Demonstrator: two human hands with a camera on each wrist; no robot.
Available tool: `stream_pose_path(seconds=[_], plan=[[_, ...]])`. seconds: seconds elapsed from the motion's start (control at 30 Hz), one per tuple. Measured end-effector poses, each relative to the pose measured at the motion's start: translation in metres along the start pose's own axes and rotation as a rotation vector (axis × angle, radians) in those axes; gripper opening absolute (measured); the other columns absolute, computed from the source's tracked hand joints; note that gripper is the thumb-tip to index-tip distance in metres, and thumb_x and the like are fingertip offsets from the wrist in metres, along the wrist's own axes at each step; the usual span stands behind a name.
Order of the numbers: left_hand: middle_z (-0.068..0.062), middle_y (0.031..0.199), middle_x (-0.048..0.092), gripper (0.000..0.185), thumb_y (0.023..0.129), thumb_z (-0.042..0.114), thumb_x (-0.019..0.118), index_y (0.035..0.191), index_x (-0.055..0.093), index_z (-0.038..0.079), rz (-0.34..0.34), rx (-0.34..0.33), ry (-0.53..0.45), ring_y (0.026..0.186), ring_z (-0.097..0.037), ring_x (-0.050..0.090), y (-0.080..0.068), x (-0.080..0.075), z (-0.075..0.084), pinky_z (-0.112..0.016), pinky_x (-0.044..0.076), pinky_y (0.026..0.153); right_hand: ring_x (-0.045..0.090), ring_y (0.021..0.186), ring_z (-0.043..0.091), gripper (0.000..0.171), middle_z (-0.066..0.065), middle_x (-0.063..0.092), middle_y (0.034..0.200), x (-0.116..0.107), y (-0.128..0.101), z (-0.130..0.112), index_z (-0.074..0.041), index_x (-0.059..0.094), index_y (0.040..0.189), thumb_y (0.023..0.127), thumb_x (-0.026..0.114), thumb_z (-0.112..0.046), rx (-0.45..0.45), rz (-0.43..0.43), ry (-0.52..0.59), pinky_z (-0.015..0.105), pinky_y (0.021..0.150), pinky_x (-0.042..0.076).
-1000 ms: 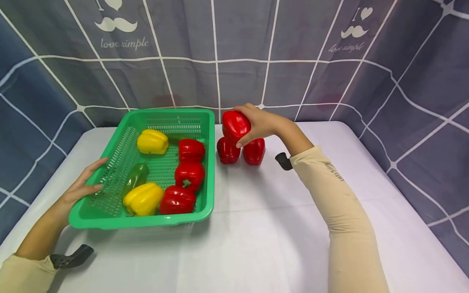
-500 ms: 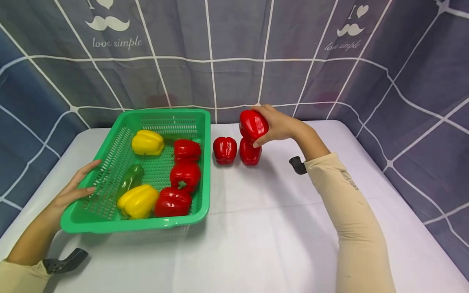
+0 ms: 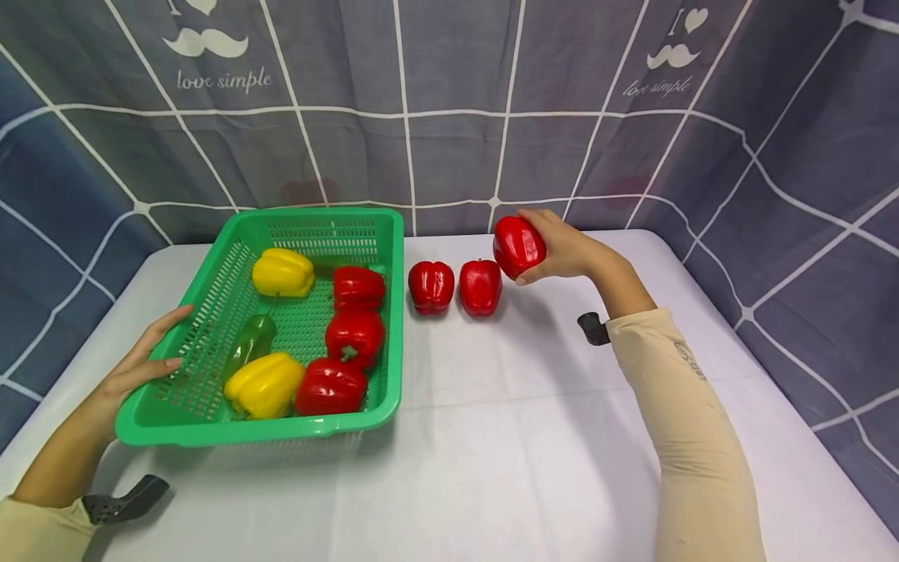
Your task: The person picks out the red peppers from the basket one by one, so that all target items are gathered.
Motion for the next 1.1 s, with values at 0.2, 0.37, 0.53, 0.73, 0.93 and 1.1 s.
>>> stream_pose_path(seconds=[0.2, 0.37, 0.53, 0.73, 0.93, 1.1], plan=[[0.007, 0.134, 0.022, 0.062, 0.094, -0.001, 0.026, 0.146, 0.011, 0.03, 0.004, 0.004, 0.008, 0.099, -0.008, 0.057, 0.0, -0.001, -0.001, -0.028, 0.054, 0.07, 0.031, 0.123, 0.039, 0.103, 0.021, 0.025, 0.137, 0.005, -0.002, 0.014, -0.005, 0.014, 0.145, 0.067, 0.079, -0.023, 0.025, 0.002, 0.008, 0.057, 0.09, 0.042], [0.008, 0.135, 0.021, 0.062, 0.094, -0.001, 0.025, 0.146, 0.011, 0.03, 0.002, 0.005, 0.013, 0.1, -0.007, 0.057, 0.001, -0.001, -0.001, -0.027, 0.054, 0.07, 0.032, 0.122, 0.04, 0.104, 0.02, 0.027, 0.134, 0.01, -0.003, 0.022, -0.007, 0.013, 0.145, 0.068, 0.079, -0.023, 0.048, -0.01, 0.019, 0.057, 0.09, 0.042], [0.009, 0.134, 0.024, 0.062, 0.093, -0.002, 0.025, 0.146, 0.01, 0.028, -0.013, 0.013, -0.011, 0.097, -0.01, 0.059, 0.001, 0.0, 0.001, -0.029, 0.054, 0.069, 0.032, 0.121, 0.041, 0.103, 0.02, 0.027, 0.134, 0.014, -0.003, 0.026, -0.006, 0.014, 0.145, 0.067, 0.08, -0.022, 0.046, -0.011, 0.029, 0.057, 0.089, 0.042], [0.009, 0.134, 0.024, 0.062, 0.094, -0.002, 0.024, 0.146, 0.01, 0.029, -0.009, 0.007, 0.006, 0.097, -0.009, 0.059, 0.0, 0.001, 0.001, -0.029, 0.054, 0.069, 0.031, 0.123, 0.04, 0.103, 0.02, 0.026, 0.136, 0.02, -0.003, 0.033, -0.004, 0.015, 0.144, 0.067, 0.08, -0.024, 0.059, -0.016, 0.036, 0.057, 0.09, 0.042], [0.009, 0.133, 0.025, 0.063, 0.093, -0.002, 0.024, 0.146, 0.012, 0.029, -0.018, 0.016, -0.022, 0.095, -0.011, 0.06, 0.001, -0.001, 0.001, -0.029, 0.054, 0.068, 0.028, 0.125, 0.04, 0.104, 0.021, 0.023, 0.139, 0.025, -0.002, 0.042, -0.002, 0.014, 0.144, 0.067, 0.08, -0.025, 0.065, -0.012, 0.033, 0.058, 0.092, 0.039], [0.008, 0.134, 0.023, 0.062, 0.093, -0.001, 0.025, 0.146, 0.011, 0.029, -0.002, 0.006, 0.009, 0.096, -0.009, 0.059, 0.001, 0.0, 0.001, -0.028, 0.054, 0.069, 0.028, 0.125, 0.041, 0.104, 0.021, 0.022, 0.139, 0.031, -0.001, 0.049, -0.002, 0.014, 0.144, 0.068, 0.079, -0.025, 0.083, -0.026, 0.048, 0.058, 0.092, 0.039]])
Point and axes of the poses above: each hand's wrist, its own y-axis towards the middle knuckle, its own x-axis out of the palm, z = x × y, the point moved 8 cm from there along y, towards the middle knuckle
